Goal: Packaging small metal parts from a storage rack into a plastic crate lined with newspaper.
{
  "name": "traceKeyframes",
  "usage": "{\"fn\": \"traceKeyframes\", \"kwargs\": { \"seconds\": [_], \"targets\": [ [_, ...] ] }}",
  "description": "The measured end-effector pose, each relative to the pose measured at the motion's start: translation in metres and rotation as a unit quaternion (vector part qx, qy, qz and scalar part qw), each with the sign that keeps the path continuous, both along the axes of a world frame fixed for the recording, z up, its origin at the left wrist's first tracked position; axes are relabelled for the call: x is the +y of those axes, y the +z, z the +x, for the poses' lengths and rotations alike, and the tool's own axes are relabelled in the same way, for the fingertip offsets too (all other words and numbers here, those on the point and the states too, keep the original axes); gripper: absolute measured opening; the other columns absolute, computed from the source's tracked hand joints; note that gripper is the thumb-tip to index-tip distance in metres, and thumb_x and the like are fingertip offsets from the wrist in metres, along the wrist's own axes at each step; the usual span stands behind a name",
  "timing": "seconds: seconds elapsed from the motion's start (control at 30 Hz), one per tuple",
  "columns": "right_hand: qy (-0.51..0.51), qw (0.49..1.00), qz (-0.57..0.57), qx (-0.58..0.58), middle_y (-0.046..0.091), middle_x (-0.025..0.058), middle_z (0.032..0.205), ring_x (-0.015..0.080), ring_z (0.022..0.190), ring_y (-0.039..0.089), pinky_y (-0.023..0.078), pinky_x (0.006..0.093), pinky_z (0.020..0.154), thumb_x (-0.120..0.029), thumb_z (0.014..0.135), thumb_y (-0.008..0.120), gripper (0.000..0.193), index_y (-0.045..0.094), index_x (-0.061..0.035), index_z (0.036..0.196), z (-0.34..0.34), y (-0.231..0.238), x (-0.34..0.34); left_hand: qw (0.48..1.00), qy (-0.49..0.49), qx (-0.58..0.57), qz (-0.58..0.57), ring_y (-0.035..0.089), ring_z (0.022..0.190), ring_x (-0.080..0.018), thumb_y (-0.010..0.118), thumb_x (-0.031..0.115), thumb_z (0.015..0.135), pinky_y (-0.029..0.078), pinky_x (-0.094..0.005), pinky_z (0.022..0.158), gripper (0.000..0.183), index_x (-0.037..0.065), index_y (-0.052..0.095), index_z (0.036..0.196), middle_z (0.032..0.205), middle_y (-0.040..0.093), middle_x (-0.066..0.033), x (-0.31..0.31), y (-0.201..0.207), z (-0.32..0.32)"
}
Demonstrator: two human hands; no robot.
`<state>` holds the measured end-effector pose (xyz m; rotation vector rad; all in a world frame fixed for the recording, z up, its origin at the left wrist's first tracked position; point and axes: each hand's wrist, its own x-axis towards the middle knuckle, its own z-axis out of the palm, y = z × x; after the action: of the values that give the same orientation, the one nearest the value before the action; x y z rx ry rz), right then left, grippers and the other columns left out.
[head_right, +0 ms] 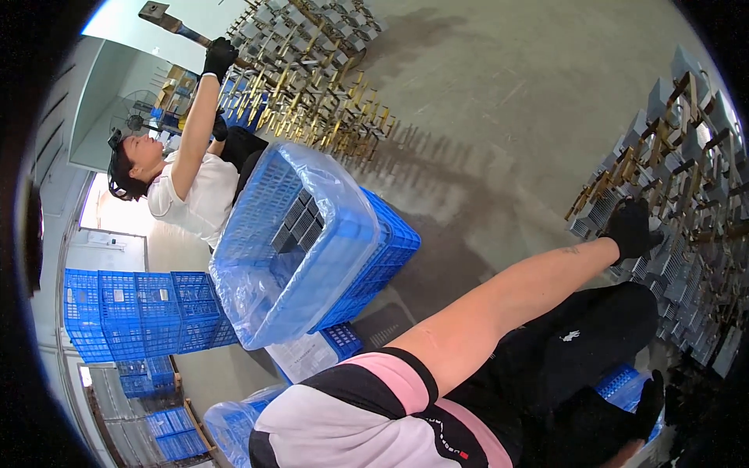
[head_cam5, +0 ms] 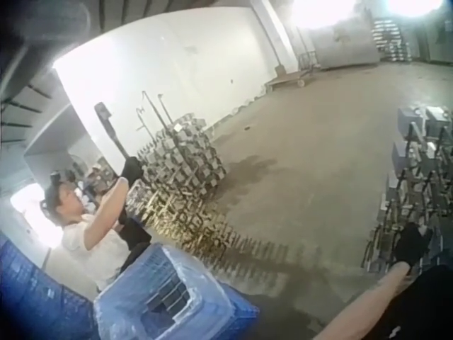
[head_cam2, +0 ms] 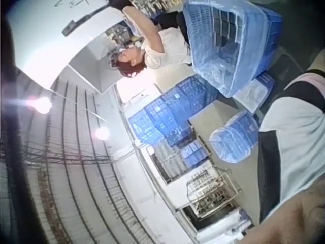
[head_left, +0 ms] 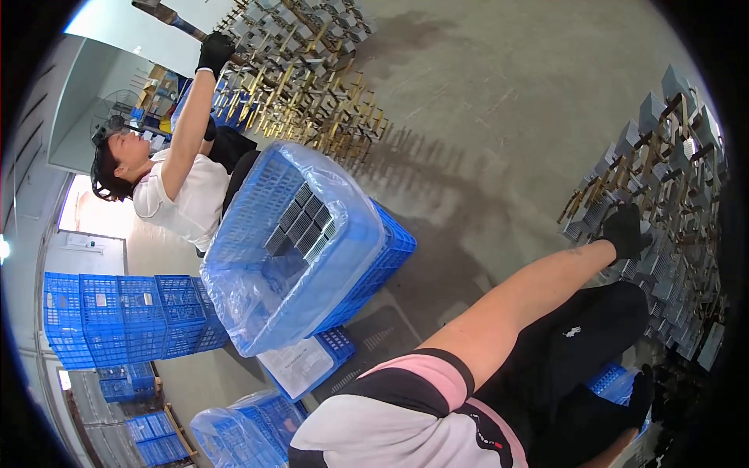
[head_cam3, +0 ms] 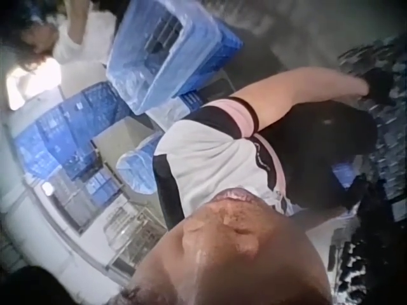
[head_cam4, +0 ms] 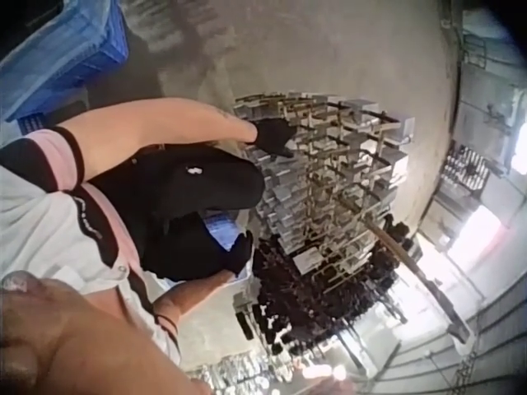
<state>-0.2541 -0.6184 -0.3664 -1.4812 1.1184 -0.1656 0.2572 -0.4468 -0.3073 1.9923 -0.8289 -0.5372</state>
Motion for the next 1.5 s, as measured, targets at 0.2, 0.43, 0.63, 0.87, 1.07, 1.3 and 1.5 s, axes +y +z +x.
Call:
{"fn": "traceKeyframes", "kwargs": {
  "seconds": [0.2,0.43,0.63,0.87,1.07,1.3,1.5],
  "targets": [
    [0.048,0.997,-0.056,0.027,0.048,0.0158,0.147,0.0224,0.132,0.047,0.039,0.0328,0.108,-0.017,0.103,0.048,0.046,0.043,-0.0008,0.146,-0.004,0.010,0.005,0.999,-0.029,0.017,-0.017,0.048,0.126,-0.0434,0.068,0.052,0.080,0.037,-0.0471,0.111,0.082,-0.009,0.048,0.132,0.126,0.055,-0.0310,0.000,0.020,-0.005],
    [-0.036,0.998,0.035,-0.033,0.036,0.0172,0.154,0.0277,0.141,0.035,0.026,0.0366,0.118,-0.023,0.105,0.042,0.048,0.038,-0.0022,0.149,0.015,0.014,0.015,1.000,-0.007,0.008,-0.010,0.047,0.128,-0.0423,0.067,0.054,0.081,0.037,-0.0472,0.110,0.083,-0.008,0.048,0.132,0.130,0.053,-0.0300,0.006,0.018,-0.002],
    [0.005,0.999,-0.009,-0.047,0.036,0.0184,0.153,0.0303,0.142,0.033,0.025,0.0396,0.119,-0.022,0.105,0.041,0.047,0.039,-0.0027,0.148,0.005,0.011,0.016,0.999,-0.044,0.013,0.000,0.044,0.131,-0.0418,0.065,0.056,0.081,0.036,-0.0472,0.111,0.085,-0.008,0.047,0.134,0.136,0.049,-0.0297,0.002,0.018,-0.002],
    [-0.172,0.976,0.123,-0.045,0.037,0.0177,0.153,0.0289,0.141,0.034,0.025,0.0372,0.119,-0.021,0.105,0.041,0.047,0.039,-0.0014,0.148,0.077,0.053,0.055,0.999,0.025,-0.027,-0.011,0.059,0.114,-0.0400,0.077,0.045,0.072,0.049,-0.0475,0.095,0.080,-0.002,0.044,0.128,0.131,0.050,-0.0305,-0.002,-0.018,0.008],
    [0.040,0.997,-0.053,-0.027,0.043,0.0165,0.149,0.0238,0.136,0.041,0.031,0.0344,0.115,-0.019,0.104,0.043,0.046,0.042,-0.0004,0.146,0.014,0.034,0.028,1.000,-0.020,-0.010,-0.012,0.055,0.119,-0.0415,0.072,0.050,0.076,0.045,-0.0468,0.100,0.083,-0.005,0.043,0.131,0.130,0.052,-0.0307,-0.013,-0.004,-0.006],
    [0.112,0.985,-0.131,0.021,0.048,0.0152,0.145,0.0206,0.131,0.046,0.036,0.0324,0.111,-0.017,0.104,0.044,0.044,0.044,0.0004,0.144,0.030,0.021,0.029,1.000,-0.025,-0.013,0.000,0.049,0.126,-0.0430,0.066,0.057,0.081,0.039,-0.0448,0.108,0.095,-0.013,0.038,0.138,0.130,0.053,-0.0332,0.002,-0.002,0.009],
    [0.075,0.988,-0.135,-0.004,0.052,0.0147,0.142,0.0213,0.129,0.048,0.037,0.0314,0.109,-0.012,0.103,0.047,0.042,0.047,0.0008,0.142,0.026,0.042,0.034,0.995,-0.085,0.052,0.027,0.046,0.128,-0.0449,0.065,0.062,0.081,0.038,-0.0452,0.109,0.100,-0.012,0.033,0.141,0.136,0.047,-0.0341,-0.002,0.025,0.011]
  ]
}}
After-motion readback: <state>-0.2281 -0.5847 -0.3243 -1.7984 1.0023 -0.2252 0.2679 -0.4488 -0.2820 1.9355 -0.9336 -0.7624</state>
